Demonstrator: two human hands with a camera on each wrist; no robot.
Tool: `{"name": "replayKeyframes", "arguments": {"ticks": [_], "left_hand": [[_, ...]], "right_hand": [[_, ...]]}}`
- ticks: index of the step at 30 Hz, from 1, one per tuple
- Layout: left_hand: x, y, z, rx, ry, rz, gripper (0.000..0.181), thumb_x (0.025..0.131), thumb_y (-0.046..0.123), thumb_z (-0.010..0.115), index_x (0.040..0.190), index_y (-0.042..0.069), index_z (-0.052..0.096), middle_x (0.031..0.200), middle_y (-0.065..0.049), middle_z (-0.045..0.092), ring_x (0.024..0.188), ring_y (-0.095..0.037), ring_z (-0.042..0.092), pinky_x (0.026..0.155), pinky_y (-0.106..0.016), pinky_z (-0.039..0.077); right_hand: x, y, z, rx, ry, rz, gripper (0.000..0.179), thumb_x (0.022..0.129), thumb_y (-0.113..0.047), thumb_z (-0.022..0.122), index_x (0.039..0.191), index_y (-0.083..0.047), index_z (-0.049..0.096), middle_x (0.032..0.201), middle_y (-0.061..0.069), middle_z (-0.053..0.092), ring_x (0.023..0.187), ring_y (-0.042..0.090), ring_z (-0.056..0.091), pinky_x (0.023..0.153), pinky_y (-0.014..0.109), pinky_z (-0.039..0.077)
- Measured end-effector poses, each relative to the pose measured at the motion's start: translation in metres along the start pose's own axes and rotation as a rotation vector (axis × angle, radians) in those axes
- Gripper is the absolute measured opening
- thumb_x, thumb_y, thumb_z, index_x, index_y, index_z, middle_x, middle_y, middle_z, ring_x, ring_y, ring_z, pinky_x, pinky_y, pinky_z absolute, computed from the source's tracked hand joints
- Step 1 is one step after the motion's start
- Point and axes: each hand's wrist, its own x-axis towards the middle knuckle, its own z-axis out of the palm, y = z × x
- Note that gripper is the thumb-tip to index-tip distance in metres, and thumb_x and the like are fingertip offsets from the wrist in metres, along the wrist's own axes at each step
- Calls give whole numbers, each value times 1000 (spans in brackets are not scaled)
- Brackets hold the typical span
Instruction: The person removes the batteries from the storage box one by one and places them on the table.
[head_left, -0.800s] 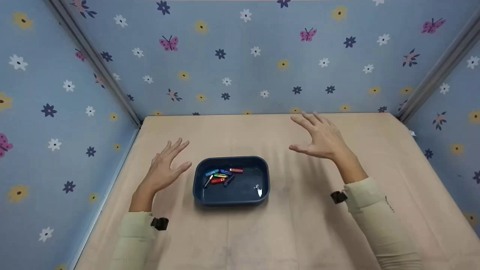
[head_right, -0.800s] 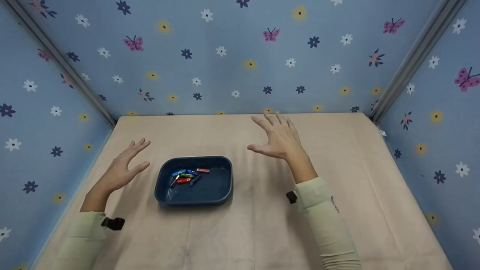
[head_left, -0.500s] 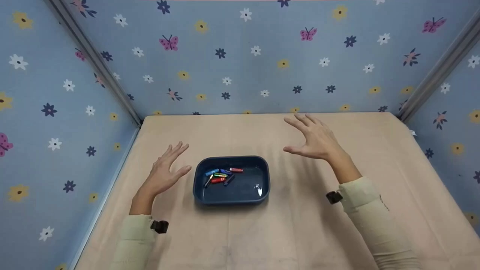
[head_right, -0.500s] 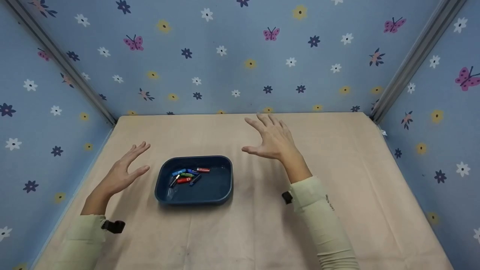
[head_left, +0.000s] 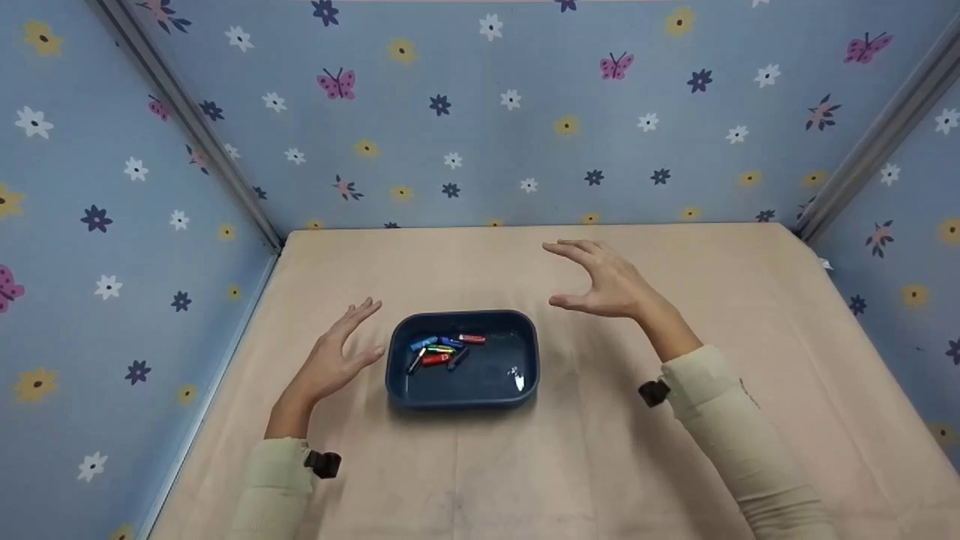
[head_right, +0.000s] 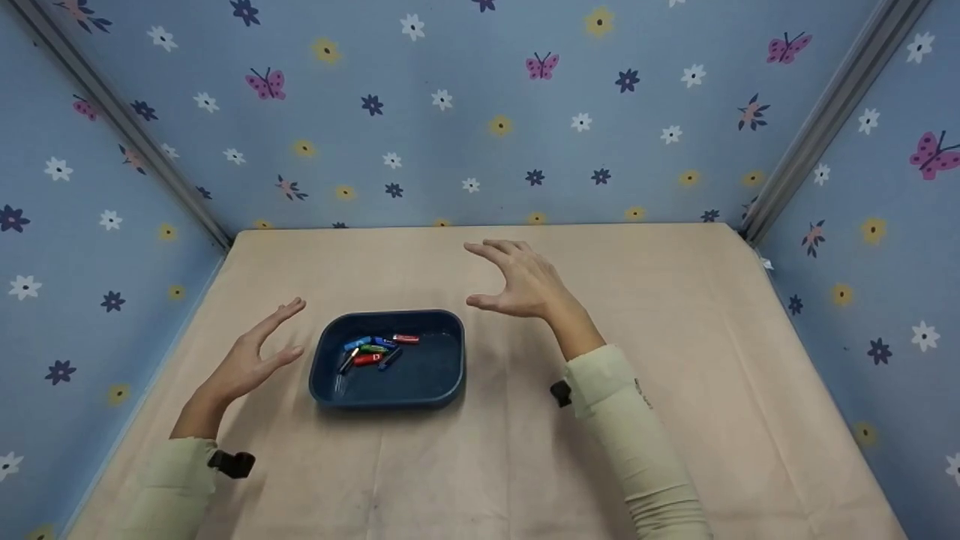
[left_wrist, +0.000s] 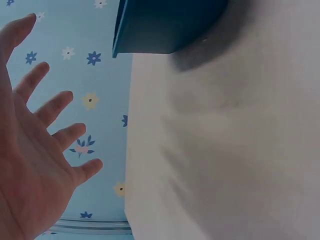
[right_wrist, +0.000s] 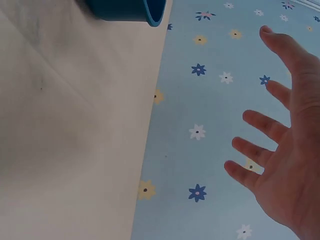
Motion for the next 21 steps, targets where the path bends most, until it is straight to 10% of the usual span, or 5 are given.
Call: {"name": "replayKeyframes", "arguments": {"ticks": [21], "left_hand": [[-13, -20, 28, -112, -29, 18, 75, 105, 16, 78, 172, 12, 47, 182, -22, 39, 173, -60, 18, 138, -81, 13]], "right_hand": [[18, -6, 23, 94, -151, -40, 78, 98, -38, 80, 170, -27, 52, 175, 17, 52, 164, 48, 46, 129, 79, 39]]}}
